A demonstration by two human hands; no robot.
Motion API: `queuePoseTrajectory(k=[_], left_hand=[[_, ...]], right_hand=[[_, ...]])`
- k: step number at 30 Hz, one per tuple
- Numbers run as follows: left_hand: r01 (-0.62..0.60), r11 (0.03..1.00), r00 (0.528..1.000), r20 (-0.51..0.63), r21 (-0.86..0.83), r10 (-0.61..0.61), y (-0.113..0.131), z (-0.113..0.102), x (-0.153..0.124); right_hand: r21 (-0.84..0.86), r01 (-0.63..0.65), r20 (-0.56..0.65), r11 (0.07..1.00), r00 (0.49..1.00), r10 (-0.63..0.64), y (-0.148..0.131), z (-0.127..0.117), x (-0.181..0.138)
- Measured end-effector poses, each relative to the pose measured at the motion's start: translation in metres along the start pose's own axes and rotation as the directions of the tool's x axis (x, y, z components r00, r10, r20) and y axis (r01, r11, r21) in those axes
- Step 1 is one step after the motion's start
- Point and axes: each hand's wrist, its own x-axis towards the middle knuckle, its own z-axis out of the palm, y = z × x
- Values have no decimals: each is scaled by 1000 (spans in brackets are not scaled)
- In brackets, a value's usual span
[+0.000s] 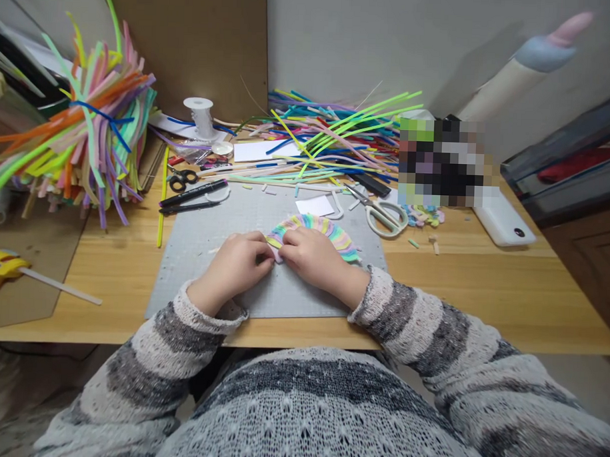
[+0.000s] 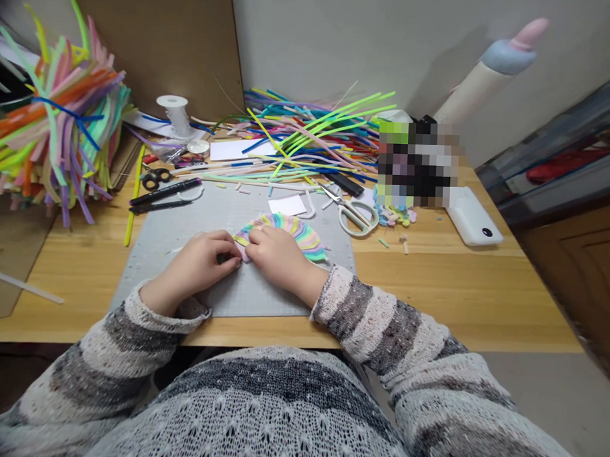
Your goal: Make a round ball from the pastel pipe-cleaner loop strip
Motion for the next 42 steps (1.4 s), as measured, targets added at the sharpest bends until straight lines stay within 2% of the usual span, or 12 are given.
queuePoseTrajectory(k=[5,11,15,21,29,36,42], left_hand=[[27,998,998,-58,-64,-31,-1,6,1],[122,993,983,-138,3,-120,7,17,2],[155,988,976,-155,-9,-155,10,21,4],[122,982,977,-157,-142,-144,9,20,6],[126,991,981,-145,-49,-132,9,21,6],[113,990,973,-192,-88,-128,11,25,3],[84,993,986,-136,-78,-94,10,19,-2]], right_hand=[[79,-63,5,995,998,63,2,1,1],[201,-113,44,973,993,106,2,-4,3],[203,-129,71,971,991,117,-1,-9,3],[158,-92,40,983,995,87,-2,-9,1],[177,-54,-16,983,998,58,6,-3,0],[139,-68,-41,988,996,74,10,-1,0],[149,-68,-53,987,996,76,10,-1,-1]])
